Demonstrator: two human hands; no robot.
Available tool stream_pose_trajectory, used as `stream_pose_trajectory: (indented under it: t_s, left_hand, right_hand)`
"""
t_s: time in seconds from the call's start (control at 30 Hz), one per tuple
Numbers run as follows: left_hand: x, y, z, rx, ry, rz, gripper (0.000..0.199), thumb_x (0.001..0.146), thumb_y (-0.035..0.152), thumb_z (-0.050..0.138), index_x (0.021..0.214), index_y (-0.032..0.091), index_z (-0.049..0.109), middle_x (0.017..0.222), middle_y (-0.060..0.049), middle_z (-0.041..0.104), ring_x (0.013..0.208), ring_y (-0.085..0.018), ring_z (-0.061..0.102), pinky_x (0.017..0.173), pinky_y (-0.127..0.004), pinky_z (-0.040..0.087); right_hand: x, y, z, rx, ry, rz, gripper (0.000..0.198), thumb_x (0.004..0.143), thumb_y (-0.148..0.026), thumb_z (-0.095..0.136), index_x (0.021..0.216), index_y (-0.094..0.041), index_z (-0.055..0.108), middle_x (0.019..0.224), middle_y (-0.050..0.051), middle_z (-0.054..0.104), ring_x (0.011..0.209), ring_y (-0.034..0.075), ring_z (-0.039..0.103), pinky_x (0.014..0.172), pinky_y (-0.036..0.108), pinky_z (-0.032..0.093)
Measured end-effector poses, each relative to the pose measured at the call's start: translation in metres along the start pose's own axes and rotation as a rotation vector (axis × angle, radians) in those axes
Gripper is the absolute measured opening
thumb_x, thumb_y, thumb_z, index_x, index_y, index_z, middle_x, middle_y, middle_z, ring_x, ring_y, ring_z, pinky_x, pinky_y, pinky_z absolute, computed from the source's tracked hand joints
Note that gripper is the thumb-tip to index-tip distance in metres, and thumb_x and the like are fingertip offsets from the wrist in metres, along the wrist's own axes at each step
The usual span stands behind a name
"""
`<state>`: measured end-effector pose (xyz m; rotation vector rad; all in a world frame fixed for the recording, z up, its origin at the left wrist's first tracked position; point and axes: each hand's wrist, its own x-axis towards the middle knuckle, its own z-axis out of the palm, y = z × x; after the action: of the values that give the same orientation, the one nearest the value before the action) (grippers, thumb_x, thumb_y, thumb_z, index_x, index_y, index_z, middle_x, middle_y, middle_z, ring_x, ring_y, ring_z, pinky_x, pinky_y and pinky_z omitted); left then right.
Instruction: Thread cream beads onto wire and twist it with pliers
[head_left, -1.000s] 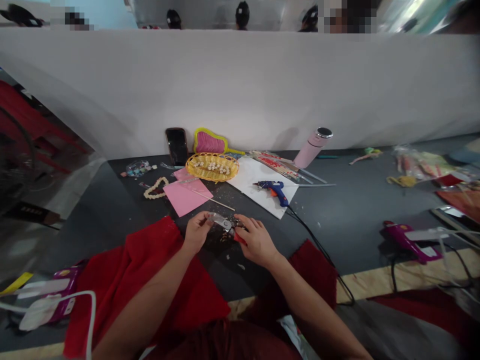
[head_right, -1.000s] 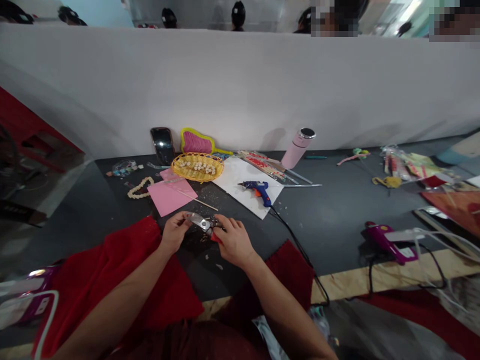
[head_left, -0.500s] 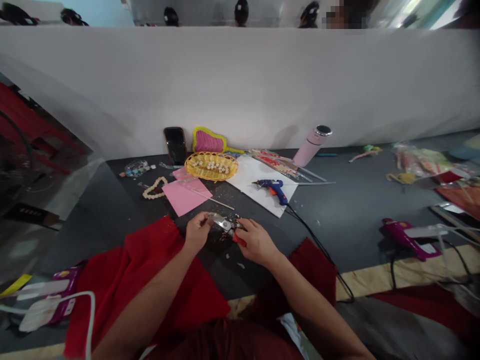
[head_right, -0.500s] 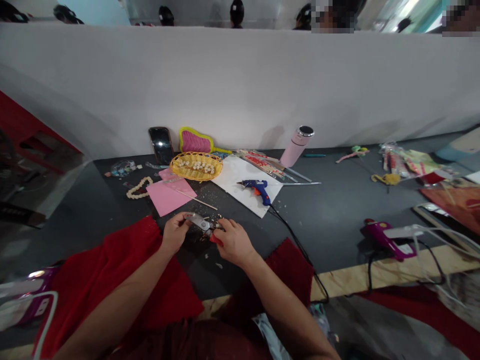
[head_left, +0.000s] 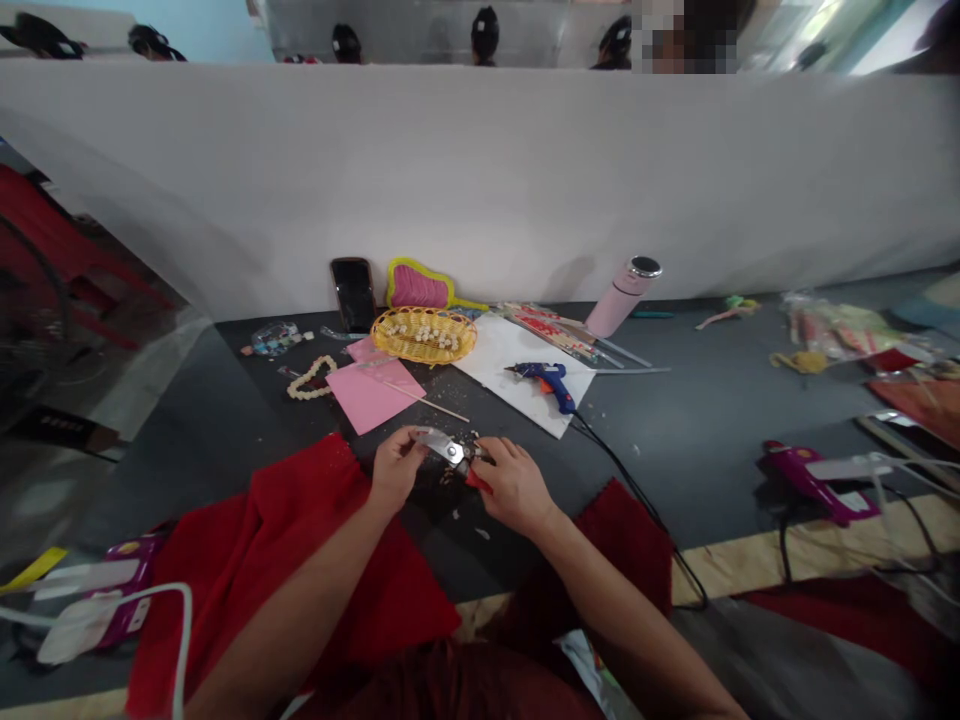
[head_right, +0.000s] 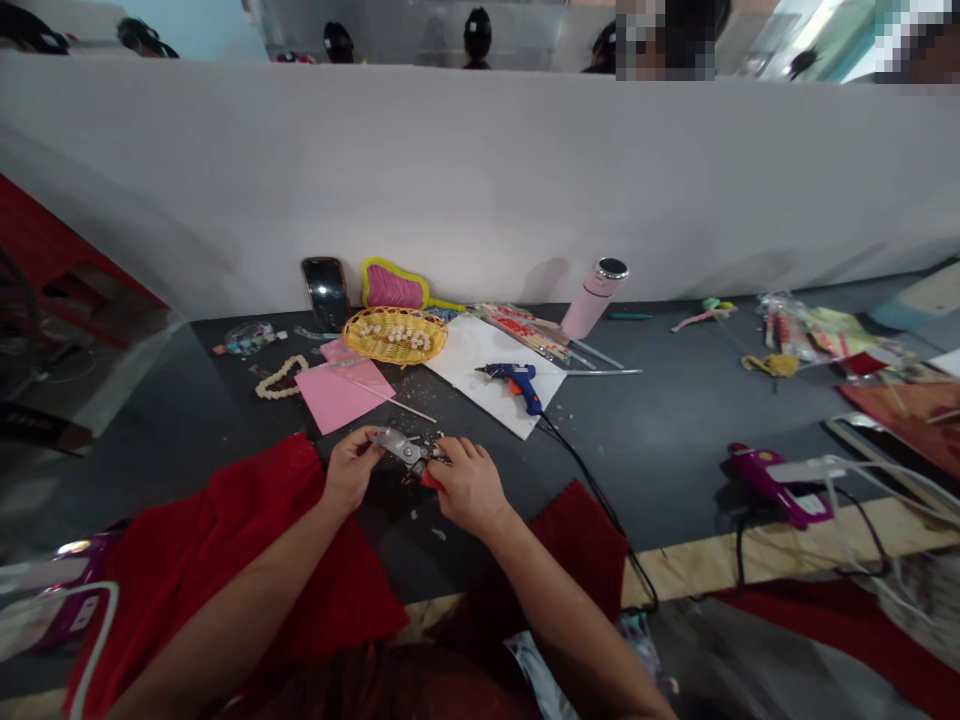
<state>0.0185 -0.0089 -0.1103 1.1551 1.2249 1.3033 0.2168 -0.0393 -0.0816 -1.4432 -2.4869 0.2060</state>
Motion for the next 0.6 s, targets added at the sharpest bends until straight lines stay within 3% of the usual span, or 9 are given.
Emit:
stream_pose_trajectory:
  t_s: [0.3, 0.6]
  left_hand:
    - [0.0022, -0.0048, -0.0039, -0.045, -0.044, 0.004, 0.013, 0.07, 0.025, 0.066, 0.078, 0.016, 0.069, 0.072, -0.002, 0.065, 0.068, -0.015, 0.057, 0.068, -0.025, 0.043]
    - [0.0032, -0.0063, -0.0048, -0.012, -0.064, 0.022, 0.013, 0.072, 0.027, 0.065, 0.077, 0.016, 0.068, 0.072, -0.001, 0.066, 0.069, -0.015, 0.057, 0.068, -0.024, 0.043]
  right_hand:
    - [0.001, 0.0008, -0.009, 0.026, -0.047, -0.038, 0.014, 0.075, -0.018, 0.054, 0.086, -0.022, 0.061, 0.123, 0.006, 0.049, 0.102, 0.023, 0.044, 0.08, 0.035, 0.035]
    - [0.0013, 0.0037, -0.0023, 0.07, -0.029, -0.055, 0.012, 0.075, -0.016, 0.054, 0.085, -0.02, 0.061, 0.118, 0.007, 0.05, 0.102, 0.023, 0.044, 0.083, 0.035, 0.038]
